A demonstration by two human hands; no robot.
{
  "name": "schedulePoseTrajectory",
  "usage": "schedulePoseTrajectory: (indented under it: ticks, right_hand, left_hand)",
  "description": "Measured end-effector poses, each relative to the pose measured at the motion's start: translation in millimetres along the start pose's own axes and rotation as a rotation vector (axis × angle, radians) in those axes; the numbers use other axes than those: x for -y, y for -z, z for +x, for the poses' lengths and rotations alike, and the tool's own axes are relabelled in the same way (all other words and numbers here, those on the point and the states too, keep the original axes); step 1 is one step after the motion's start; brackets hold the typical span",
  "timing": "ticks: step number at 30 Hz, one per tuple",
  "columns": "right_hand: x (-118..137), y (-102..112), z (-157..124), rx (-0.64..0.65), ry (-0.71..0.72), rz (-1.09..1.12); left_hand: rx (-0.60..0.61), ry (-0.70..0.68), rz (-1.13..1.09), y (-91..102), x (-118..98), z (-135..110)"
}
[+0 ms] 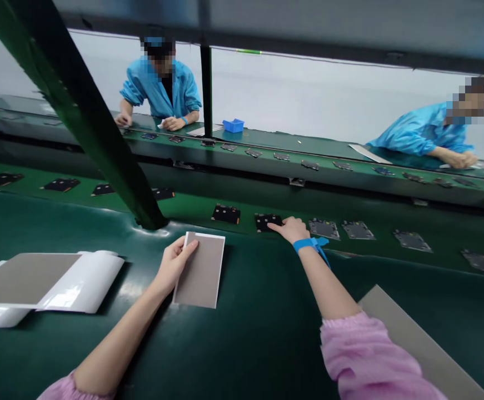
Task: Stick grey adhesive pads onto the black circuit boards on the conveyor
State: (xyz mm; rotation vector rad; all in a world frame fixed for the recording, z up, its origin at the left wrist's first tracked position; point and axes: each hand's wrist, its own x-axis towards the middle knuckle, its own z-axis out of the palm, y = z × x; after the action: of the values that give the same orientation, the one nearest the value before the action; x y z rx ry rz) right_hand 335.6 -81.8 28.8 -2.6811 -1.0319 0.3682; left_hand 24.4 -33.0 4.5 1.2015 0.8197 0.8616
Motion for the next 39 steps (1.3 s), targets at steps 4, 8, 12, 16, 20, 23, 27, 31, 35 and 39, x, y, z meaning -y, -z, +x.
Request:
schedulePoseTrajectory:
  ticks: [4,8,12,16,20,23,27,31,35,39]
  right_hand:
    - [6.6,20.7,-0.9,-0.166,0.014,0.091]
    - [18.6,25.1,-16.4,-0.313,0.101,0.013]
    - [51.0,0.4,-43.8,-0.029,0.466,0.184]
    - [91.8,-19.1,-77.0,0.018,0.823,0.476]
    - [113.8,-25.7,-91.5,0.079,0.95,0.538]
    - [116.1,-32.9,-88.4,0.098,0.963,0.555]
    - [114.3,-41.4,-80.7,0.158,0.949,0.595]
    - [103.1,-33.2,-55.1,0.187,0.867,0.626]
    - [64.7,-14.9,0.0,0.121,0.741,0.503]
    - [18.2,-7.7,44.2,0.099,0.568,0.327]
  left_hand:
    - [-0.006,-0.03,-0.023,-0.3,1.8,-0.2]
    - [0.021,-0.026,-0.063,-2.6,1.5,-0.8]
    - [0.045,-0.053,-0.05,-4.4,2.4,-1.1]
    - [0.075,-0.074,-0.007,-4.7,6.1,0.0]
    - [0.102,-0.091,0.017,-4.5,8.9,0.5]
    - [0.121,-0.088,0.038,-4.6,9.8,0.6]
    - [0.1,-0.05,0.061,-4.5,10.4,2.0]
    - [0.08,0.047,-0.029,-4.0,10.3,2.9]
    - [0.079,0.105,-0.039,-3.8,9.6,1.9]
    - [0.06,0.146,-0.032,-5.5,7.5,1.2]
